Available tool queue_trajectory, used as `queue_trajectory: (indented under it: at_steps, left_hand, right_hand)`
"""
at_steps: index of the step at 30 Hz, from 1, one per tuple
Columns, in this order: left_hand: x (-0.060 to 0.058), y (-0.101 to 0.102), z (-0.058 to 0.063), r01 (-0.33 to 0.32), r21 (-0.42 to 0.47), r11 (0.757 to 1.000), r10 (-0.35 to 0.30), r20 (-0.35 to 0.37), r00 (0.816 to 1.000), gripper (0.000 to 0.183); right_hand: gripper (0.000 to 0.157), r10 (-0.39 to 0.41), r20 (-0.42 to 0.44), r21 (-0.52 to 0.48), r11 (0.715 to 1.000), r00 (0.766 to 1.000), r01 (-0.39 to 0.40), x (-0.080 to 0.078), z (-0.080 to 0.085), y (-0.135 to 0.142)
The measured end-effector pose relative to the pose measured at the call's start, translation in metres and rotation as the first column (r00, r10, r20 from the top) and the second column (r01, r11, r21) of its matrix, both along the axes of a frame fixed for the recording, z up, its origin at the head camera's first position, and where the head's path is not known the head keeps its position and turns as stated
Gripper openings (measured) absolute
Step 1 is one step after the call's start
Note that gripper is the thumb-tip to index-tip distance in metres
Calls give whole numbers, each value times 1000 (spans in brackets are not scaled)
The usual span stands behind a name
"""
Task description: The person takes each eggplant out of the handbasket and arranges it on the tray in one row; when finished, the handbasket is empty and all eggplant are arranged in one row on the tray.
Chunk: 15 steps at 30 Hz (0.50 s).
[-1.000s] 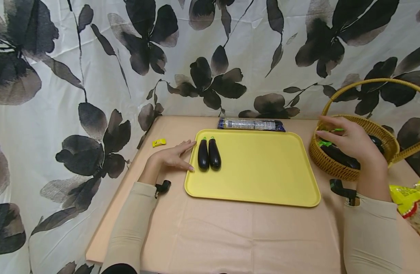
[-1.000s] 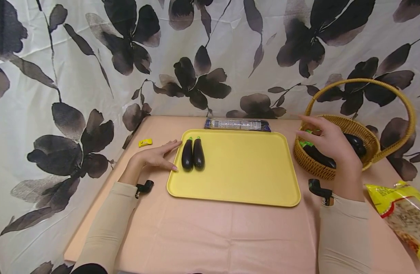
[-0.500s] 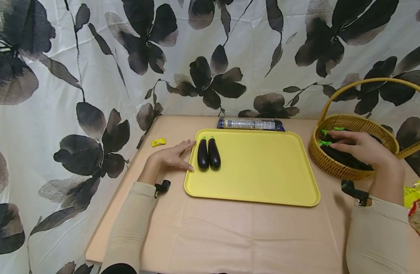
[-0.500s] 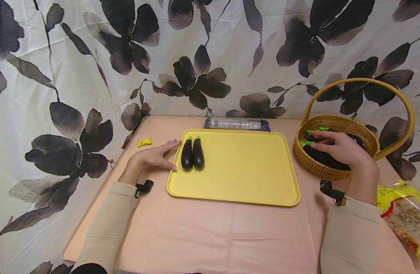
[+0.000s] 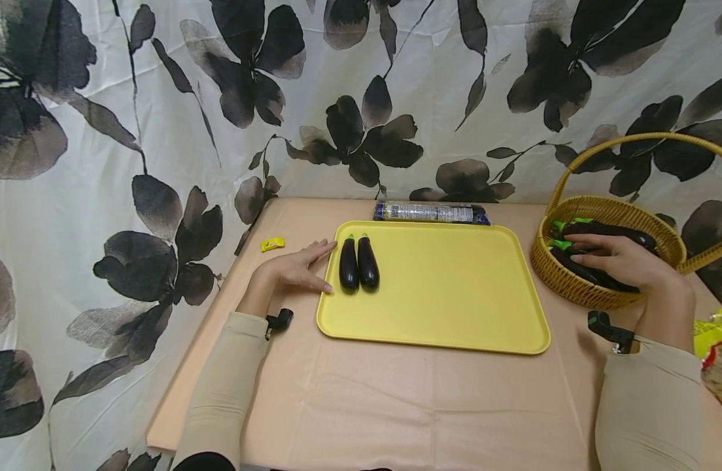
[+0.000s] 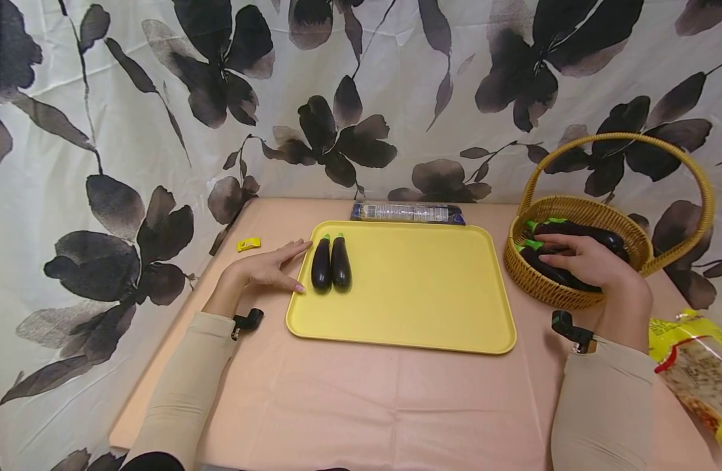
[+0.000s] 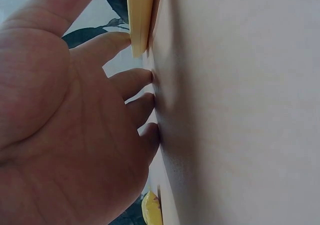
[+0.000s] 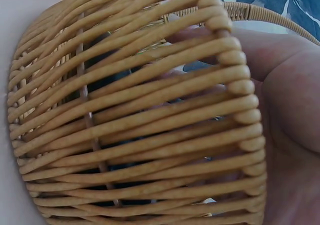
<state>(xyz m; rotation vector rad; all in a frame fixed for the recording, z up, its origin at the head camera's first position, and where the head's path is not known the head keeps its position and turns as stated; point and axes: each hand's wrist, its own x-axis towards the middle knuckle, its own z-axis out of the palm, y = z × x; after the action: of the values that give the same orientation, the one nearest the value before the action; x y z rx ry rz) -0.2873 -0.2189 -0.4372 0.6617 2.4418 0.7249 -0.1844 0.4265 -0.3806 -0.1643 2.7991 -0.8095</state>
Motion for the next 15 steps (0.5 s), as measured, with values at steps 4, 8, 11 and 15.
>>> queue_trajectory:
  at_steps: [4,8,11,15]
  left_hand:
    - [1,0,0,0,1,1000,0,0,1000,123]
    - [1,0,1,-1,2,1000,1,6,1000,123]
    - [1,-1,1,-1,-4,1000,1,3,1000,124]
    - [0,-1,0,3,-13,1000,-3,-6,1000,124]
  right_hand:
    - [54,-9,18,-1,1000,1000,9,0,-3,3]
    - [53,-19,38,13,1000,999,18,0,-5,5]
    - [52,-20,49,27,999,999,19,-1,-5,5]
    - [51,4,42,43,999,999,-6,-2,-6,5]
